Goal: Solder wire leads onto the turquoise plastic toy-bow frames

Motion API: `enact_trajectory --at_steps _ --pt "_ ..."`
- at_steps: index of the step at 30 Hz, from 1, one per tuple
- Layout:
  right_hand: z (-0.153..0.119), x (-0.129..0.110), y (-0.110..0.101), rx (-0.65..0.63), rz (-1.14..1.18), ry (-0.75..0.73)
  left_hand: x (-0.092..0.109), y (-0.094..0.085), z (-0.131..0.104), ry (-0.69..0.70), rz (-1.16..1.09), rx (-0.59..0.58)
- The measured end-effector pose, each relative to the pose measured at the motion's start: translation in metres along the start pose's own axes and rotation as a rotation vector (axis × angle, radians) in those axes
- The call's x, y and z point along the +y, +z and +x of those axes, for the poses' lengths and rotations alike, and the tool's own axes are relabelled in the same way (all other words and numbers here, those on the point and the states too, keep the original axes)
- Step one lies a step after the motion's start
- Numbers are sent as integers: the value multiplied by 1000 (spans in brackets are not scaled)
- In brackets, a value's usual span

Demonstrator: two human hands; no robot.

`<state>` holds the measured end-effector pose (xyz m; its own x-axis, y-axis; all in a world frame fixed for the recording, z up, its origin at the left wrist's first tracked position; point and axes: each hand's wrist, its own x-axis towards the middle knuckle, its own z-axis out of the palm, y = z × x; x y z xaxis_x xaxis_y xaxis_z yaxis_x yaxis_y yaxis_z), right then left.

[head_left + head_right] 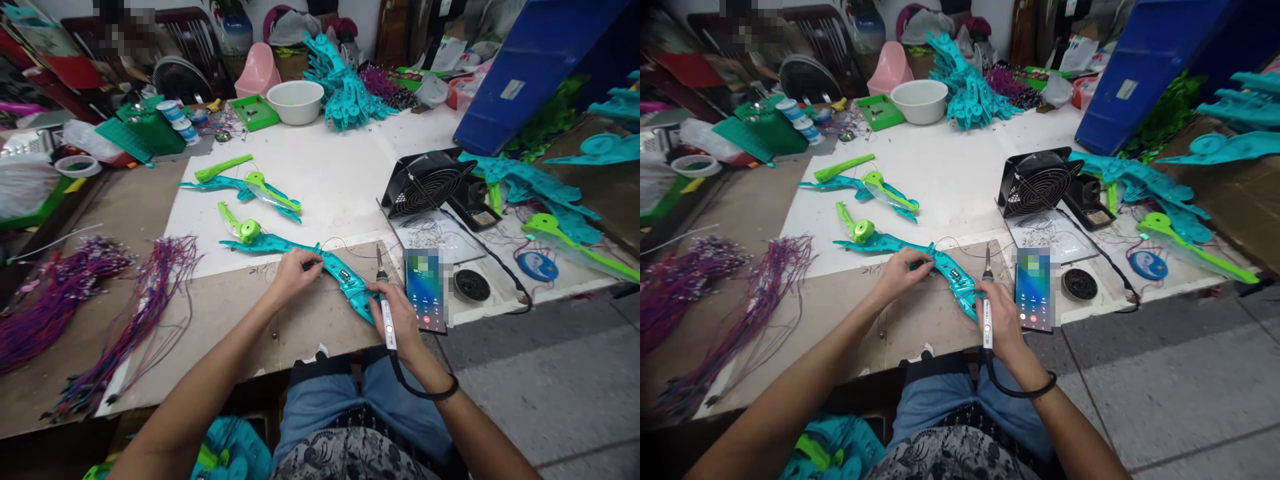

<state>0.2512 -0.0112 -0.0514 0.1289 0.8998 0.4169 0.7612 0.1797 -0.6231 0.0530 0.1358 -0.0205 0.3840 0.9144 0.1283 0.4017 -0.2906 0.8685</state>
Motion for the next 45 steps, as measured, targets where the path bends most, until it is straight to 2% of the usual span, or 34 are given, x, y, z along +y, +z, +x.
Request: enact_trajectory --at_steps 3,7,11,13,16,18,22,25,27,29,33,38,45 --pt "7 6 -3 -34 -16 43 1 0 -2 30 -43 -5" --pt "20 14 -6 -171 -50 88 -1 1 -9 115 -10 -48" --pt "30 14 -10 -256 -76 70 -5 3 -21 200 33 -66" --pt "34 13 -12 -279 -41 58 -4 4 -30 241 55 -10" --pt "39 14 -10 -271 2 67 2 8 -50 296 175 142" --pt "41 17 -6 -253 -17 63 8 17 -66 310 214 143" --pt "43 21 2 -227 -43 57 17 47 -92 237 111 -67" --pt "41 17 -1 -181 4 111 21 66 -99 93 -5 -35" --pt "40 12 -8 -154 63 154 24 68 -100 -36 -134 2" --pt "38 6 -18 -140 142 192 28 62 -101 -178 -298 26" --pt "37 -5 -33 -178 352 299 32 36 -111 -382 -594 148" --pt "38 -19 -29 -169 565 331 25 7 -125 -472 -738 367" --pt "38 -23 -17 -157 531 387 16 -4 -129 -538 -864 459"
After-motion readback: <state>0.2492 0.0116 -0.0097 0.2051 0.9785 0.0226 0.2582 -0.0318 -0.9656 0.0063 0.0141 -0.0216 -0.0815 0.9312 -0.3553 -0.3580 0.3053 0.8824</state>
